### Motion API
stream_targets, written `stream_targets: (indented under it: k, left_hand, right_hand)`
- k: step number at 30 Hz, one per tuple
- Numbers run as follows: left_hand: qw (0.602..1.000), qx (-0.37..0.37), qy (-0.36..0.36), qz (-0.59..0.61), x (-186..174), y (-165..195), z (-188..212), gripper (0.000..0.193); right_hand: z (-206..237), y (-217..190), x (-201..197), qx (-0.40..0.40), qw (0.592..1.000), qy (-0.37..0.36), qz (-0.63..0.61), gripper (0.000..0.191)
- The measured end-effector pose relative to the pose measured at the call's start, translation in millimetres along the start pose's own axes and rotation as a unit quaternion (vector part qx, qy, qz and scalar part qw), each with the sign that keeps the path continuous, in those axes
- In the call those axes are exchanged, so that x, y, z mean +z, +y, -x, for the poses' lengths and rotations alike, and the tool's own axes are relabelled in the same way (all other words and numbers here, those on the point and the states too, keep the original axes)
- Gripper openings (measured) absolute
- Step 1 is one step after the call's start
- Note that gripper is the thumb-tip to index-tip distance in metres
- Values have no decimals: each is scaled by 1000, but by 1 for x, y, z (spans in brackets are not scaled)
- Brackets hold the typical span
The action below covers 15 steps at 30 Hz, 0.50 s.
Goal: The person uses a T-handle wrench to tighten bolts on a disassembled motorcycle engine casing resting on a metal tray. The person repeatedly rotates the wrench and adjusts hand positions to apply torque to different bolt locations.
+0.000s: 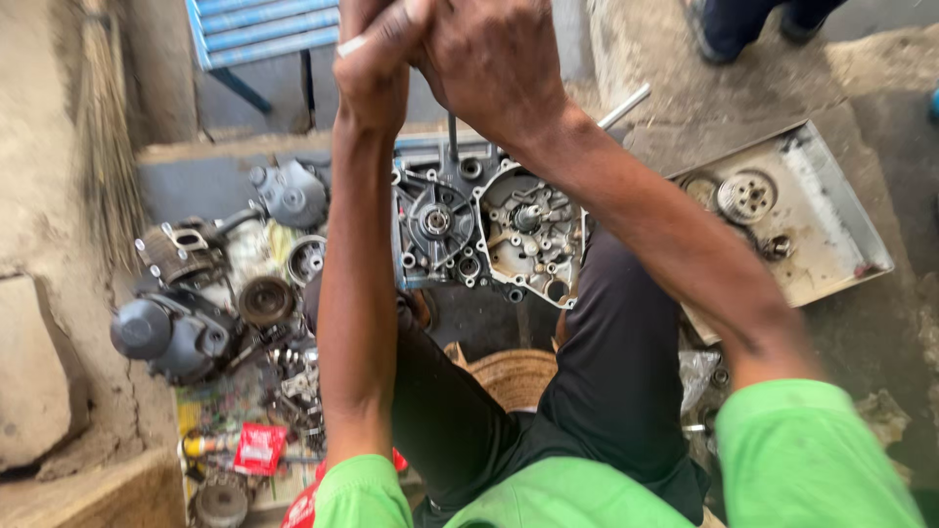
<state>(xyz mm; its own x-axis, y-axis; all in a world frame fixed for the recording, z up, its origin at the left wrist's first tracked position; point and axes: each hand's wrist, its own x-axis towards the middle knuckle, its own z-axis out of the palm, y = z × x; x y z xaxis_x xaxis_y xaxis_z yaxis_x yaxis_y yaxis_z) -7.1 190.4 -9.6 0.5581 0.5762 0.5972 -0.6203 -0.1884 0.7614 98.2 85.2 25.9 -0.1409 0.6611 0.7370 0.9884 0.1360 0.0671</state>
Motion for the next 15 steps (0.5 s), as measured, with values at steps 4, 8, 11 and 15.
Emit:
stream_targets:
  k: [4, 8, 11, 15]
  left_hand:
    - [986, -70, -126, -80, 6, 13, 14, 26]
    - [886, -24, -228, -404, 23, 11, 33, 19]
    - [933, 59, -185, -302, 39, 15, 37, 11]
    - [959, -39, -208, -187, 60, 35, 36, 6]
  right_hand:
    - [-12, 16, -38, -45, 993, -96, -56, 13]
    - [4, 23, -83, -92, 983, -159, -15, 6]
    - [14, 20, -119, -93, 986, -139, -12, 8]
    - [10, 7, -168, -78, 986, -145, 9, 10]
